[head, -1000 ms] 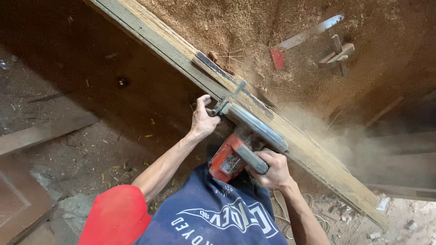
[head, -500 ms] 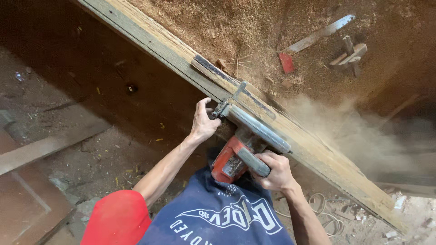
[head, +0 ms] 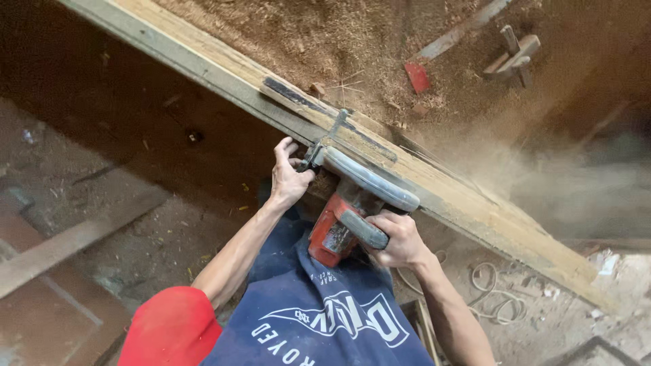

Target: The person uses a circular saw to cut a long wooden plank resting on a workbench. They guide the saw along the wood's length, generating sawdust, and then lift the cut piece to inspect the edge.

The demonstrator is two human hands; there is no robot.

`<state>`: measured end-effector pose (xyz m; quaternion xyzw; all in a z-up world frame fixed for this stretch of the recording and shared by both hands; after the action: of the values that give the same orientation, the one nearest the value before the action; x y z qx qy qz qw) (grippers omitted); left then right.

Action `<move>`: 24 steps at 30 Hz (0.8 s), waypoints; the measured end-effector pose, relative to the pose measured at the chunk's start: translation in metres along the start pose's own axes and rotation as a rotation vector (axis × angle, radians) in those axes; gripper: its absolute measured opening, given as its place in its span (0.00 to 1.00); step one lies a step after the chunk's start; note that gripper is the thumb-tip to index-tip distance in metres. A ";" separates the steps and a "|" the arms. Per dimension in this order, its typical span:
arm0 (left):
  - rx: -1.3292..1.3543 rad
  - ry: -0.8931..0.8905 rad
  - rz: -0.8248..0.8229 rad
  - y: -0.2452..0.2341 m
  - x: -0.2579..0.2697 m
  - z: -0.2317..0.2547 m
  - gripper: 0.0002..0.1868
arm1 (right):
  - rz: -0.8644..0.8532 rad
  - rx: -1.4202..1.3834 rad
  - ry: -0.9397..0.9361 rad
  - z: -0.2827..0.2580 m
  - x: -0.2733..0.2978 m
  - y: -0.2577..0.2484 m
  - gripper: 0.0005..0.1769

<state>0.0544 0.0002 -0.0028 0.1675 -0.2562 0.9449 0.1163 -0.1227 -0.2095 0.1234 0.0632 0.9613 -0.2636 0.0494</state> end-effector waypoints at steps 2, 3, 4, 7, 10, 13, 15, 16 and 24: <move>0.007 0.017 -0.012 -0.004 -0.004 0.001 0.54 | -0.005 -0.007 -0.003 0.001 -0.005 0.003 0.17; 0.002 0.002 -0.028 -0.005 -0.007 0.001 0.54 | 0.001 -0.007 -0.002 0.000 -0.007 0.004 0.17; -0.004 -0.013 -0.045 -0.007 -0.011 0.001 0.54 | 0.006 -0.006 0.000 0.000 -0.010 0.005 0.18; -0.008 -0.049 -0.089 -0.014 -0.013 -0.010 0.51 | -0.005 0.003 0.004 -0.004 -0.014 0.012 0.20; 0.027 0.006 -0.093 -0.018 -0.020 -0.021 0.46 | -0.023 0.012 0.011 -0.007 -0.019 0.020 0.24; -0.019 0.141 -0.075 -0.023 -0.034 -0.021 0.38 | -0.016 0.038 0.012 -0.007 -0.029 0.025 0.25; -0.020 0.120 -0.094 -0.028 -0.035 -0.022 0.33 | -0.017 0.044 0.018 -0.009 -0.032 0.030 0.24; 0.012 0.056 -0.121 -0.030 -0.036 -0.023 0.32 | -0.018 0.044 0.024 -0.011 -0.032 0.033 0.23; 0.036 -0.219 -0.204 -0.049 -0.047 -0.010 0.33 | -0.035 0.041 0.021 -0.018 -0.056 0.045 0.22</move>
<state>0.1103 0.0400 -0.0068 0.2966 -0.2321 0.9087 0.1802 -0.0616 -0.1670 0.1238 0.0502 0.9571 -0.2833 0.0334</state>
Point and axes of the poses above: each hand's wrist, its own x-axis away from the middle knuckle, its own y-axis out of the palm, z = x × y, the point moved 4 cm from there along -x, towards the middle knuckle, and after that the axes turned 9 degrees about z, right-handed, at the moved point
